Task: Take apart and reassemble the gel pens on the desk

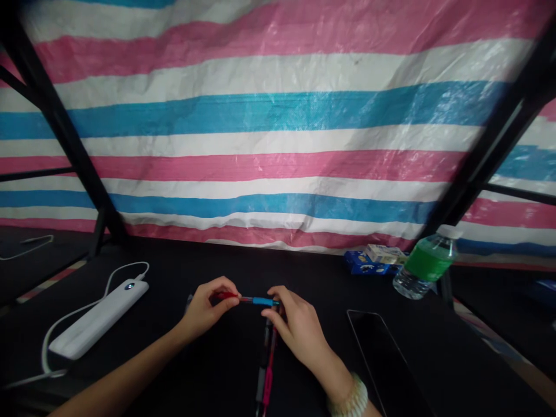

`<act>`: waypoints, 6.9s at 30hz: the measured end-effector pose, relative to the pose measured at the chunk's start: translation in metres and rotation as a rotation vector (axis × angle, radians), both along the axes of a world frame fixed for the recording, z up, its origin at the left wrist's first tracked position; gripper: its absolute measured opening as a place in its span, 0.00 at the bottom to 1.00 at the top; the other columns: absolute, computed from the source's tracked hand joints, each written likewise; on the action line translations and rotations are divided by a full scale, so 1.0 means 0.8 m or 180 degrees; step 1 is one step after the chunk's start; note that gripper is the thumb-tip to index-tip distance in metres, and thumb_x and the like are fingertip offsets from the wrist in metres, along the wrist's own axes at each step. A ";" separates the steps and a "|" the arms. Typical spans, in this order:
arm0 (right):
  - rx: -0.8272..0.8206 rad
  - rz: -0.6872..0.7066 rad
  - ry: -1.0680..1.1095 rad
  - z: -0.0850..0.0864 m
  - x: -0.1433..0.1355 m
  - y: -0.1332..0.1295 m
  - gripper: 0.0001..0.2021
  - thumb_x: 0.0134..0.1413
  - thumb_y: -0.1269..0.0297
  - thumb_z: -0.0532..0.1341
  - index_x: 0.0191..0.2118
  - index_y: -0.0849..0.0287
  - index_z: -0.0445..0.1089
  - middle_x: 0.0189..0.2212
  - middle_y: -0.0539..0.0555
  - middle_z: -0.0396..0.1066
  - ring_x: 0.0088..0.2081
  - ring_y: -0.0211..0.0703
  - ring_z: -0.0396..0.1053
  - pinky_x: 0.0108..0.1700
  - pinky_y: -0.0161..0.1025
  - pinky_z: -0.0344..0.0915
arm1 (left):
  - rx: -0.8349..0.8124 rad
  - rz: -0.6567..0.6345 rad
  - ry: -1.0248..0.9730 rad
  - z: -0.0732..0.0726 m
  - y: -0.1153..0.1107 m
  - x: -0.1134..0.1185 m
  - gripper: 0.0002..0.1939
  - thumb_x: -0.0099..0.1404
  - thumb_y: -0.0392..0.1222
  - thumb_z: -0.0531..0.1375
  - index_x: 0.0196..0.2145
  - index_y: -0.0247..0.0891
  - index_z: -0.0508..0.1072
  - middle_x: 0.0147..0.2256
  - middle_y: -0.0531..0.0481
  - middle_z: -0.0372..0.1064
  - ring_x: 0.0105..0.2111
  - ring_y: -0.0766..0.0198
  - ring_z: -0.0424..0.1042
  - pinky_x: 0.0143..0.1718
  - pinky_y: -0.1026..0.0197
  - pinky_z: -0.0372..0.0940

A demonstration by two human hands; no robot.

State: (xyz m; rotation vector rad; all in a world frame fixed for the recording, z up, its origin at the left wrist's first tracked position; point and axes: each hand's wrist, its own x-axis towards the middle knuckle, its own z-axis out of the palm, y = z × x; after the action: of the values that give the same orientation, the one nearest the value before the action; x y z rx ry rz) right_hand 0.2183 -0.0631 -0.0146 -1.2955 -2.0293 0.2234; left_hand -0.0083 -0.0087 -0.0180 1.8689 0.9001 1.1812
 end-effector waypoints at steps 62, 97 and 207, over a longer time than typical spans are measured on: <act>-0.1483 0.0369 0.2377 -0.011 -0.013 0.005 0.20 0.60 0.44 0.54 0.39 0.59 0.66 0.17 0.41 0.46 0.21 0.34 0.43 0.23 0.34 0.41 | -0.1261 -0.0232 -0.1991 0.006 0.024 -0.020 0.16 0.59 0.40 0.66 0.43 0.40 0.66 0.28 0.51 0.72 0.26 0.69 0.68 0.30 0.67 0.61; -0.1598 0.0279 0.2390 -0.007 -0.012 0.004 0.21 0.57 0.42 0.57 0.37 0.58 0.68 0.18 0.42 0.46 0.21 0.35 0.43 0.22 0.34 0.41 | -0.1250 0.0061 -0.0921 0.007 0.046 -0.037 0.15 0.54 0.42 0.65 0.36 0.39 0.63 0.22 0.52 0.72 0.20 0.68 0.65 0.23 0.67 0.56; -0.0078 0.0275 0.0375 -0.008 -0.019 -0.004 0.17 0.68 0.63 0.51 0.26 0.57 0.66 0.21 0.50 0.63 0.28 0.42 0.64 0.32 0.36 0.60 | 0.1868 0.0265 0.3003 -0.004 -0.028 0.006 0.10 0.70 0.36 0.48 0.33 0.39 0.67 0.27 0.52 0.72 0.25 0.61 0.72 0.23 0.62 0.53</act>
State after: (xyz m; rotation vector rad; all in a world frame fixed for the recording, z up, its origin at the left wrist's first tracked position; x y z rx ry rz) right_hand 0.2028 -0.0664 -0.0212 -1.1825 -1.9894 0.3573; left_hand -0.0037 -0.0308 -0.0211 2.9921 1.1906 0.5797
